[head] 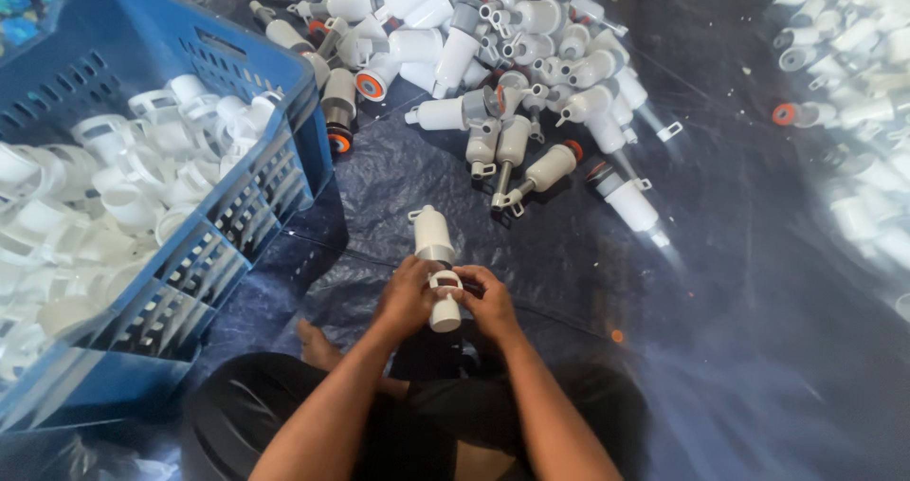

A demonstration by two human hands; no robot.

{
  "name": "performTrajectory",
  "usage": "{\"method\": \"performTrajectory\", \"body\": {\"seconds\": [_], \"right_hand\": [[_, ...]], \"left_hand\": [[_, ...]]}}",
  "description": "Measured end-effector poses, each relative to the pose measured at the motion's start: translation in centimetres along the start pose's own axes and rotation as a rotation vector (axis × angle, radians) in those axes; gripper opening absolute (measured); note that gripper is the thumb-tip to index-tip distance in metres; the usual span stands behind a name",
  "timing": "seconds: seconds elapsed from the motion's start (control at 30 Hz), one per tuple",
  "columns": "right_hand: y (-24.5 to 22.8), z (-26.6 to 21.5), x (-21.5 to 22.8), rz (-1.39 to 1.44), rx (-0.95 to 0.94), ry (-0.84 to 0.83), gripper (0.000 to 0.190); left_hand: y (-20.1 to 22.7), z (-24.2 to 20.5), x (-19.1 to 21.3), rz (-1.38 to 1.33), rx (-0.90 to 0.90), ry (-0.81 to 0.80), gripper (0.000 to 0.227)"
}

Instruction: The person sits on the floor and assembles white plastic components by hand. They pick up cylindrical bodies, attach black rings and white caps, and place the finished units aside. The process is repeated with multiple parts from a nearby blue crate.

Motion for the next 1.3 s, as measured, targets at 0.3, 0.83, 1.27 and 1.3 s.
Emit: {"method": "performTrajectory", "body": {"seconds": [0.3,0.83,1.27,1.3], "right_hand": [[-1.8,-0.6,0.2,-0.255,0.131,0.035,0.037],[-2.3,-0.1,-0.5,-0.150,0.112,-0.049,0.041],[-4.7,-1.9,-1.8,-0.505,0.261,0.009,0.032],[-4.6,-1.9,-1.9,-0.536,0.273,0.009,0.032]], "left_hand": [[0.5,-0.1,-0.2,0.046,-0.019,-0.048,0.038],[0.3,-0.1,-0.5,0.058,-0.068,0.026,0.039],[1.3,-0.9,-0.8,0.197,-0.018,-0.124,0.043],[1.2,-0.9,-0.9,0.210,-0.018,-0.111,0.040]]}}
Point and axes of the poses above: each hand's wrist, its own z-axis towards the middle knuckle, its own x-axis out of the back of the hand, y = z × x, the point moved 7 cm from there along z, towards the middle knuckle, and after that the axes turned 5 degrees about z, right-handed, at the moved point
